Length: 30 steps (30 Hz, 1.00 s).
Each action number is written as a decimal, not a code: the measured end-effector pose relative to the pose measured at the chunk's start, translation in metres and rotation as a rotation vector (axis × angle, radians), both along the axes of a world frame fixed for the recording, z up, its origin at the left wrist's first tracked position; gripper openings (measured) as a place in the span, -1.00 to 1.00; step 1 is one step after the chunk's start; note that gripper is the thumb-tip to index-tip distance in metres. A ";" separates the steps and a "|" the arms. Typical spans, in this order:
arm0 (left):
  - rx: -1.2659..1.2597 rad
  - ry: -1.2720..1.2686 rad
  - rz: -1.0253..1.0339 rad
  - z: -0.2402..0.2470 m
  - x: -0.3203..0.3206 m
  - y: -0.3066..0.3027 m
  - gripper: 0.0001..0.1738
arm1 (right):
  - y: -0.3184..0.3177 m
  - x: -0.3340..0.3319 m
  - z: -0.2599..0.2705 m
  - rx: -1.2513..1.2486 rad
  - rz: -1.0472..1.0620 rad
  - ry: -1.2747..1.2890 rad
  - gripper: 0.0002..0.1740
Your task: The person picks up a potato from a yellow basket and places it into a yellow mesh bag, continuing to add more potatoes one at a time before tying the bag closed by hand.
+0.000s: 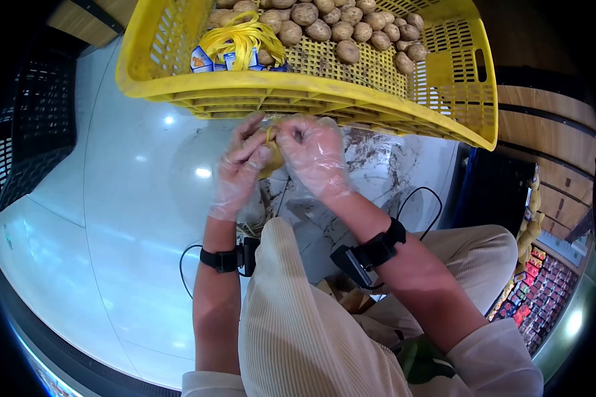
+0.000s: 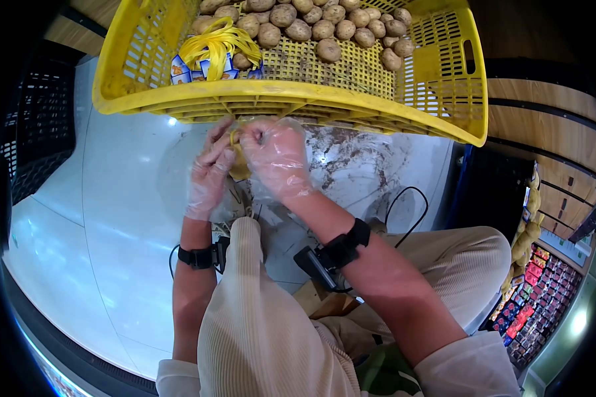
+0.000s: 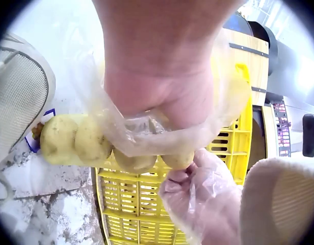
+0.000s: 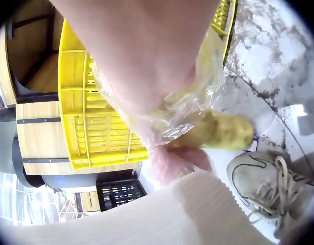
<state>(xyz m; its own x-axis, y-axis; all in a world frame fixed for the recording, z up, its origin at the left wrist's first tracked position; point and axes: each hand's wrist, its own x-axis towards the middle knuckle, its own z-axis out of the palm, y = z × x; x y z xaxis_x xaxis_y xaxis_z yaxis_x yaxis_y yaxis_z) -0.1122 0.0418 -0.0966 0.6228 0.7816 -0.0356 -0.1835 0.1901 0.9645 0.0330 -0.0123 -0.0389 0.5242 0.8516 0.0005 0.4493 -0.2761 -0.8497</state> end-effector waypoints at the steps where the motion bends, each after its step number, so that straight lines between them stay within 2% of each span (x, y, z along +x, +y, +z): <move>1: 0.045 -0.024 0.007 -0.002 0.001 -0.001 -0.63 | 0.000 -0.002 0.005 -0.029 -0.045 0.115 -0.88; 2: 0.091 -0.047 0.014 -0.004 0.002 -0.002 -0.62 | 0.001 -0.003 0.008 -0.057 -0.089 0.231 -0.88; 3: 0.091 -0.046 0.009 -0.006 0.001 -0.002 -0.62 | -0.001 -0.003 0.002 -0.056 -0.093 0.232 -0.88; 5: 0.302 0.093 -0.034 -0.011 -0.001 -0.001 -0.51 | -0.005 -0.005 -0.012 0.021 -0.233 0.441 -0.87; 6: 0.303 0.094 -0.040 -0.011 -0.001 -0.001 -0.51 | -0.004 -0.007 -0.010 0.023 -0.239 0.443 -0.87; 8: 0.547 0.159 0.095 -0.011 0.002 -0.003 -0.49 | -0.005 -0.010 -0.004 -0.021 -0.329 0.695 -0.86; 9: 0.548 0.161 0.094 -0.006 0.002 -0.002 -0.49 | -0.005 -0.010 0.001 -0.020 -0.329 0.697 -0.86; 11: 0.775 0.415 0.078 0.006 -0.001 0.000 -0.45 | -0.007 -0.009 0.011 -0.096 -0.228 0.353 -0.89; 12: 0.776 0.417 0.077 0.007 -0.001 0.001 -0.45 | -0.008 -0.007 0.008 -0.095 -0.227 0.355 -0.89; 14: 0.839 0.483 0.070 0.008 -0.004 0.001 -0.45 | -0.010 -0.005 -0.002 0.184 -0.103 -0.058 -0.93; 15: 0.838 0.488 0.073 0.010 -0.004 0.001 -0.45 | -0.010 -0.002 0.000 0.185 -0.099 -0.054 -0.93; 17: 0.810 0.472 0.055 0.015 -0.004 0.004 -0.47 | -0.013 0.004 0.005 0.194 0.045 -0.284 -0.92; 21: 0.776 0.402 0.098 0.010 -0.002 0.003 -0.47 | -0.014 0.011 0.003 0.254 0.123 -0.323 -0.92; 23: 0.606 0.282 0.151 0.004 -0.001 -0.001 -0.48 | -0.013 0.015 0.006 0.285 0.222 -0.325 -0.91; 24: 0.607 0.284 0.152 0.003 0.000 -0.001 -0.48 | -0.013 0.018 0.007 0.286 0.223 -0.324 -0.91; 26: 0.486 0.174 0.132 0.001 0.000 -0.002 -0.52 | -0.012 0.023 0.008 0.286 0.371 -0.404 -0.88; 30: 0.432 0.214 0.089 0.009 0.000 -0.002 -0.56 | -0.011 0.025 0.016 0.230 0.481 -0.441 -0.88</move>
<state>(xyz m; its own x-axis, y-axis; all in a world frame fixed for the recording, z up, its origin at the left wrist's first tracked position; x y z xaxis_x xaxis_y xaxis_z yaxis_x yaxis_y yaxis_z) -0.1124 0.0395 -0.0873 0.5668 0.8030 0.1840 0.0302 -0.2434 0.9695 0.0584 -0.0232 -0.0231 -0.0025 0.9423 0.3347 0.7934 0.2056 -0.5729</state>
